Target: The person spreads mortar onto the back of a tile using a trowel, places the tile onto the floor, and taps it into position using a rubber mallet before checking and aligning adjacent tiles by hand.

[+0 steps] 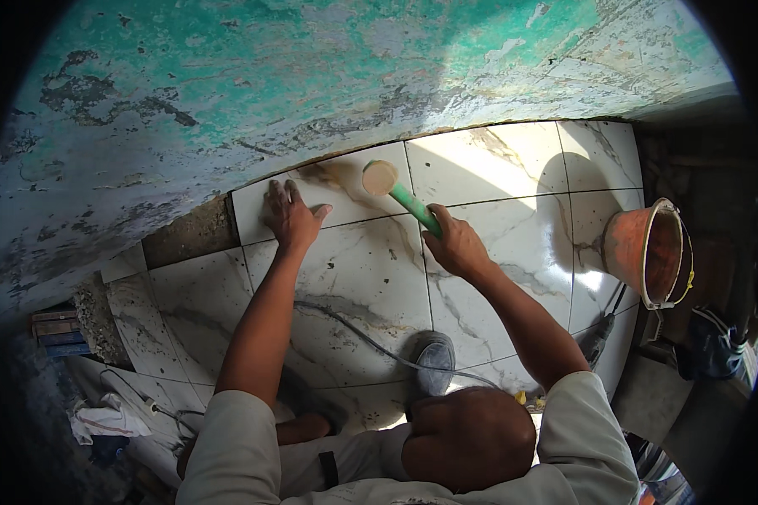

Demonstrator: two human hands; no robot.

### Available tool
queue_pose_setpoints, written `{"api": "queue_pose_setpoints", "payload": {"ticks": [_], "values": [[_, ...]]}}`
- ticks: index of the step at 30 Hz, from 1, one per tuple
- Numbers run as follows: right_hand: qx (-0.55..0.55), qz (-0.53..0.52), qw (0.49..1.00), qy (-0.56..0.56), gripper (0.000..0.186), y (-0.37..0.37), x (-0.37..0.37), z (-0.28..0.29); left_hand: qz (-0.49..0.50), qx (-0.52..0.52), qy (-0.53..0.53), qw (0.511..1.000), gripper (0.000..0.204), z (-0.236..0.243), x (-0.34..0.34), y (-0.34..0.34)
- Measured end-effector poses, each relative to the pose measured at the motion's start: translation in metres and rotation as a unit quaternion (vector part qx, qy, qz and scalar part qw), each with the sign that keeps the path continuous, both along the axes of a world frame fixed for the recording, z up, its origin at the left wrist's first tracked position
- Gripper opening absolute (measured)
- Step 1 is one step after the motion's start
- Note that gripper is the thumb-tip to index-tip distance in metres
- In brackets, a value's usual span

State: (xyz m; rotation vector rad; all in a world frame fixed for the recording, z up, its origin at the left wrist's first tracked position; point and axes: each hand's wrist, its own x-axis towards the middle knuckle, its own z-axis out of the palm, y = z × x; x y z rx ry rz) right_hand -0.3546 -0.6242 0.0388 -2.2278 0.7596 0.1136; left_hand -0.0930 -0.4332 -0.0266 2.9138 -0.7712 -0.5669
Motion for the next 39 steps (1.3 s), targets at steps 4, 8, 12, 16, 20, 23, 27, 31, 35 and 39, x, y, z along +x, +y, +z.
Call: {"api": "queue_pose_setpoints", "payload": {"ticks": [4, 8, 12, 16, 20, 23, 27, 31, 35, 39], "values": [[0.265, -0.206, 0.942, -0.011, 0.042, 0.045, -0.033, 0.010, -0.149, 0.024, 0.003, 0.989, 0.112, -0.014, -0.010, 0.007], [0.394, -0.301, 0.847, -0.190, 0.032, 0.080, -0.017, -0.012, -0.162, 0.008, 0.019, 0.987, 0.116, -0.018, 0.000, 0.013], [0.298, -0.239, 0.922, -0.060, 0.033, 0.094, 0.025, -0.031, -0.164, 0.012, 0.030, 0.986, 0.117, -0.018, 0.005, 0.013], [0.234, -0.266, 0.928, -0.114, 0.035, 0.095, 0.033, -0.027, -0.175, 0.012, 0.026, 0.984, 0.114, -0.017, 0.005, 0.012], [0.283, -0.278, 0.918, -0.030, 0.038, 0.084, 0.032, -0.024, -0.186, -0.009, 0.027, 0.982, 0.113, -0.017, 0.008, 0.014], [0.244, -0.269, 0.931, -0.034, 0.037, 0.078, 0.038, -0.023, -0.189, -0.004, 0.030, 0.982, 0.113, -0.017, 0.011, 0.014], [0.218, -0.250, 0.943, -0.011, 0.036, 0.079, 0.040, -0.017, -0.203, -0.018, 0.022, 0.979, 0.113, -0.016, 0.013, 0.013], [0.071, -0.155, 0.985, -0.027, 0.035, 0.084, 0.030, -0.011, -0.205, -0.020, 0.017, 0.978, 0.112, -0.018, 0.013, 0.015], [-0.071, -0.086, 0.994, -0.017, 0.035, 0.071, 0.028, -0.017, -0.206, -0.032, 0.010, 0.978, 0.116, -0.020, 0.014, 0.019], [-0.115, -0.054, 0.987, 0.094, 0.034, 0.054, 0.032, -0.018, -0.206, -0.044, 0.014, 0.978, 0.112, -0.015, 0.014, 0.021]]}}
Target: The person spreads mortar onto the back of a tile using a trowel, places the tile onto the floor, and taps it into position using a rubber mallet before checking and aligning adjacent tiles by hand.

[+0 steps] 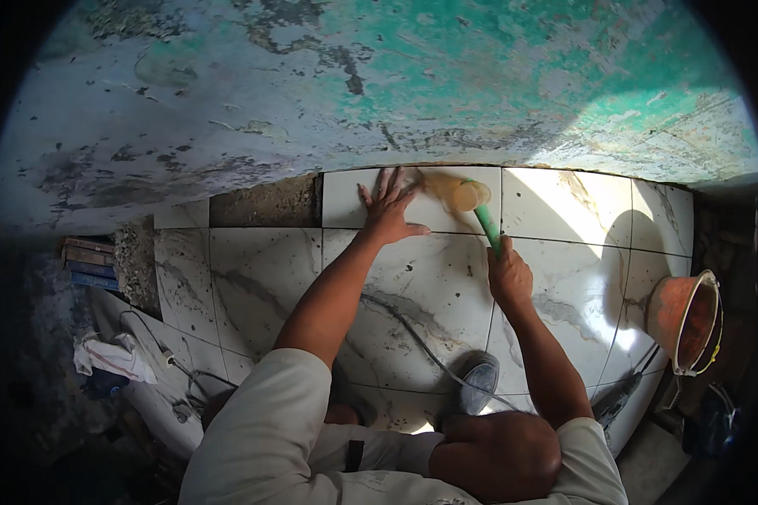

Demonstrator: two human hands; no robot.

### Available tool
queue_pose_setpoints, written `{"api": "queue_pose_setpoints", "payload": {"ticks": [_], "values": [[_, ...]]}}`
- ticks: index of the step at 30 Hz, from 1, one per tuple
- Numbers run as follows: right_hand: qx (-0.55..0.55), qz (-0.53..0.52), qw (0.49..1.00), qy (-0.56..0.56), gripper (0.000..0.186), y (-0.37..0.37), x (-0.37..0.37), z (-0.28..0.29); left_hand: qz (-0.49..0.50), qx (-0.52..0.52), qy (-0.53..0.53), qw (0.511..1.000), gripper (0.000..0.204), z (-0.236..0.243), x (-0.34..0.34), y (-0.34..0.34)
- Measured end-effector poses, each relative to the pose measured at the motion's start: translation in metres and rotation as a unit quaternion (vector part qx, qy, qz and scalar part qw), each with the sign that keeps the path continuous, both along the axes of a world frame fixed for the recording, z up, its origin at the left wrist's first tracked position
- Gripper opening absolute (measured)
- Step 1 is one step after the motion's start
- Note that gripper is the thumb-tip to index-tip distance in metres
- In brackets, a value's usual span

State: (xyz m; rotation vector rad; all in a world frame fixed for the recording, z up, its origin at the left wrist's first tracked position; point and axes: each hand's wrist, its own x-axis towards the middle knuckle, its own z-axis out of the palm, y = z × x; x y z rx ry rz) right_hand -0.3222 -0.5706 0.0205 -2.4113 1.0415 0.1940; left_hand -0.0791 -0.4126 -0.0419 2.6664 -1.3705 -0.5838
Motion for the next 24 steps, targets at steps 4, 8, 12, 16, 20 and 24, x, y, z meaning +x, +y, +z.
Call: {"api": "queue_pose_setpoints", "payload": {"ticks": [4, 8, 12, 16, 20, 24], "values": [[-0.022, 0.084, 0.990, -0.108, 0.034, 0.008, 0.009, 0.037, 0.018, -0.063, -0.002, 0.998, 0.112, 0.003, -0.001, 0.002], [-0.008, 0.259, 0.960, -0.106, 0.035, 0.003, 0.047, 0.078, 0.129, -0.165, -0.081, 0.975, 0.107, -0.005, -0.016, 0.037], [-0.079, 0.364, 0.918, -0.135, 0.037, 0.019, 0.090, 0.069, 0.291, -0.196, -0.146, 0.925, 0.103, -0.019, -0.045, 0.091], [-0.092, 0.392, 0.902, -0.154, 0.038, 0.049, 0.130, 0.022, 0.330, -0.219, -0.125, 0.910, 0.100, -0.028, -0.051, 0.104], [-0.073, 0.350, 0.934, -0.005, 0.036, 0.060, 0.141, -0.005, 0.332, -0.228, -0.134, 0.905, 0.099, -0.029, -0.046, 0.100], [-0.022, 0.288, 0.957, 0.004, 0.034, 0.067, 0.136, -0.012, 0.332, -0.229, -0.131, 0.906, 0.099, -0.028, -0.048, 0.102]]}}
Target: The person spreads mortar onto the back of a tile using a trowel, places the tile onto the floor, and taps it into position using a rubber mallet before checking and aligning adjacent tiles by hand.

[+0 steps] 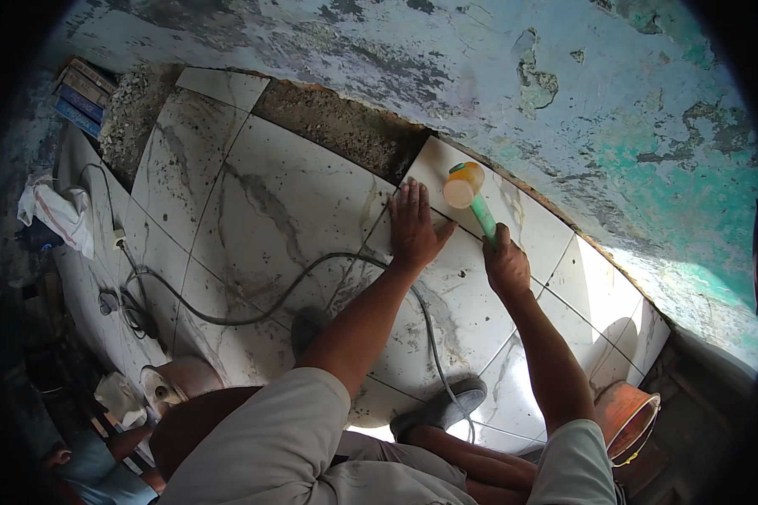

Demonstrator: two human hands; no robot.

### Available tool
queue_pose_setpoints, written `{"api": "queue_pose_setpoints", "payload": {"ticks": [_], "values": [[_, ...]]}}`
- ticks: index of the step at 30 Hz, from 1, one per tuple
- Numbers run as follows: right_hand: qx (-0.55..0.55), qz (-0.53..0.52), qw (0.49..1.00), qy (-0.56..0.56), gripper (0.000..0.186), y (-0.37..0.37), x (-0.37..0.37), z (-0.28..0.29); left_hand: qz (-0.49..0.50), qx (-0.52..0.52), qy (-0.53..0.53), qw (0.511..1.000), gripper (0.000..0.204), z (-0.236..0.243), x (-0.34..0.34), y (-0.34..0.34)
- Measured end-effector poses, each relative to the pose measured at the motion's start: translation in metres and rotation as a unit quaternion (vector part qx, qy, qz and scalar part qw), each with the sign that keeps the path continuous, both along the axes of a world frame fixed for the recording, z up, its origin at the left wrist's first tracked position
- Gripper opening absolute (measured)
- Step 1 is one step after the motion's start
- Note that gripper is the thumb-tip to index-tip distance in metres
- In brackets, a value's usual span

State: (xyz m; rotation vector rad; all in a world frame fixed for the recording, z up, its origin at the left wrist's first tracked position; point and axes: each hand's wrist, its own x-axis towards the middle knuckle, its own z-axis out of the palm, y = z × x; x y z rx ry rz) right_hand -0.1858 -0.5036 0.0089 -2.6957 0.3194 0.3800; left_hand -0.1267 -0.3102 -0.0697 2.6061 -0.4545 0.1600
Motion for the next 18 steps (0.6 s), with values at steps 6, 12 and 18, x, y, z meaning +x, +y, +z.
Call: {"api": "queue_pose_setpoints", "payload": {"ticks": [6, 12, 18], "values": [[0.033, -0.064, 0.994, -0.085, 0.034, -0.001, -0.019, 0.014, 0.054, 0.024, 0.006, 0.998, 0.109, -0.003, 0.002, -0.017], [0.180, -0.218, 0.951, -0.121, 0.033, 0.014, -0.066, 0.015, 0.084, 0.075, 0.073, 0.991, 0.125, -0.004, 0.002, -0.028], [0.252, -0.313, 0.914, -0.052, 0.036, 0.040, -0.064, -0.004, 0.086, 0.091, 0.102, 0.987, 0.124, -0.001, 0.006, -0.025]]}}
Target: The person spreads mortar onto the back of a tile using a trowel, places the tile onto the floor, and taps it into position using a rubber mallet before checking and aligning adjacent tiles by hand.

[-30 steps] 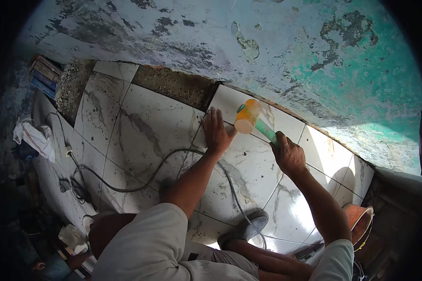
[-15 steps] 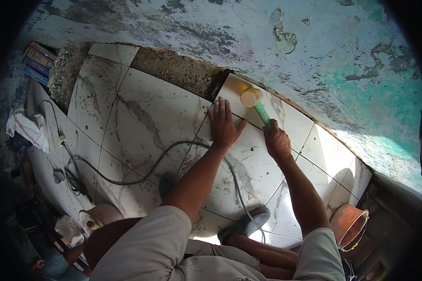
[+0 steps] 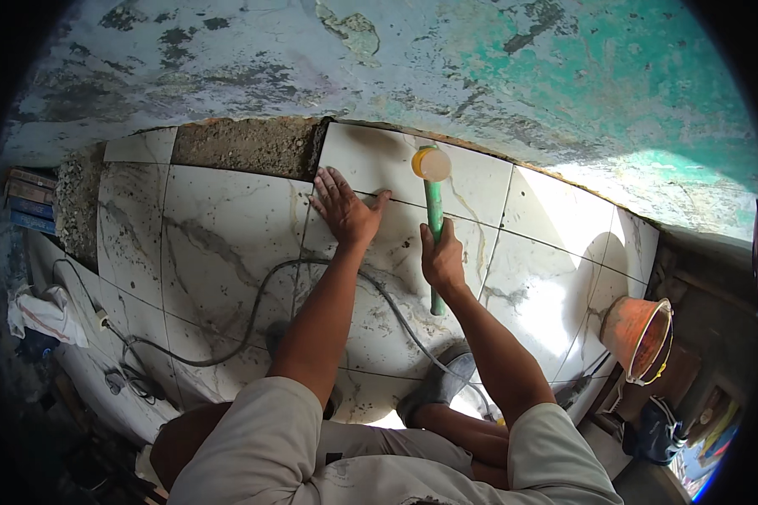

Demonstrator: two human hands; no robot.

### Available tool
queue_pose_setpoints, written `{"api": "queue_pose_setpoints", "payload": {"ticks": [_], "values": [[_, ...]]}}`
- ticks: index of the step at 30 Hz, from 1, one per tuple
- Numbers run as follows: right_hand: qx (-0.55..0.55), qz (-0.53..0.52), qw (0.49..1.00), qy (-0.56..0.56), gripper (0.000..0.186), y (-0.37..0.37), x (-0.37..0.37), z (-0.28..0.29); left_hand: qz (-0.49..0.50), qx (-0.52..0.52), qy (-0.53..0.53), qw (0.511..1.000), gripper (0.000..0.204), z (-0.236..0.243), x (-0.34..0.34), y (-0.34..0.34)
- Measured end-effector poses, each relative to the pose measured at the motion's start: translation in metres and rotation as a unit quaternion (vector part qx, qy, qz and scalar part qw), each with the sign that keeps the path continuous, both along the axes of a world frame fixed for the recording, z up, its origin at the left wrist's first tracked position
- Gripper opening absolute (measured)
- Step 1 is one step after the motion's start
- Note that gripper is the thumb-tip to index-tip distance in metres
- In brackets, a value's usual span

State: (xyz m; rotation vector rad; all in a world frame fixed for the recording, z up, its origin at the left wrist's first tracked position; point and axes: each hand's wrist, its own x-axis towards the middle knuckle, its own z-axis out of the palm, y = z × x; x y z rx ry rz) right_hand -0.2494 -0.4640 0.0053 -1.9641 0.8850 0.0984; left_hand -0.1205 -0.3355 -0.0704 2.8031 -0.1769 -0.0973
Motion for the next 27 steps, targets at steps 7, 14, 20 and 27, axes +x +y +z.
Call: {"api": "queue_pose_setpoints", "payload": {"ticks": [7, 14, 20, 27], "values": [[0.006, -0.093, 0.996, 0.000, 0.034, 0.010, -0.006, 0.011, -0.005, 0.017, 0.007, 1.000, 0.124, -0.006, 0.001, -0.001], [-0.070, -0.139, 0.986, 0.055, 0.037, -0.011, -0.007, 0.001, -0.002, 0.038, 0.028, 0.999, 0.125, -0.008, 0.005, -0.002], [-0.134, -0.118, 0.981, 0.073, 0.034, -0.033, -0.025, 0.004, -0.023, 0.048, 0.039, 0.998, 0.126, -0.002, 0.012, 0.000], [-0.135, -0.091, 0.984, 0.067, 0.033, -0.050, -0.031, -0.001, -0.037, 0.100, 0.071, 0.992, 0.127, 0.006, 0.020, -0.005]]}}
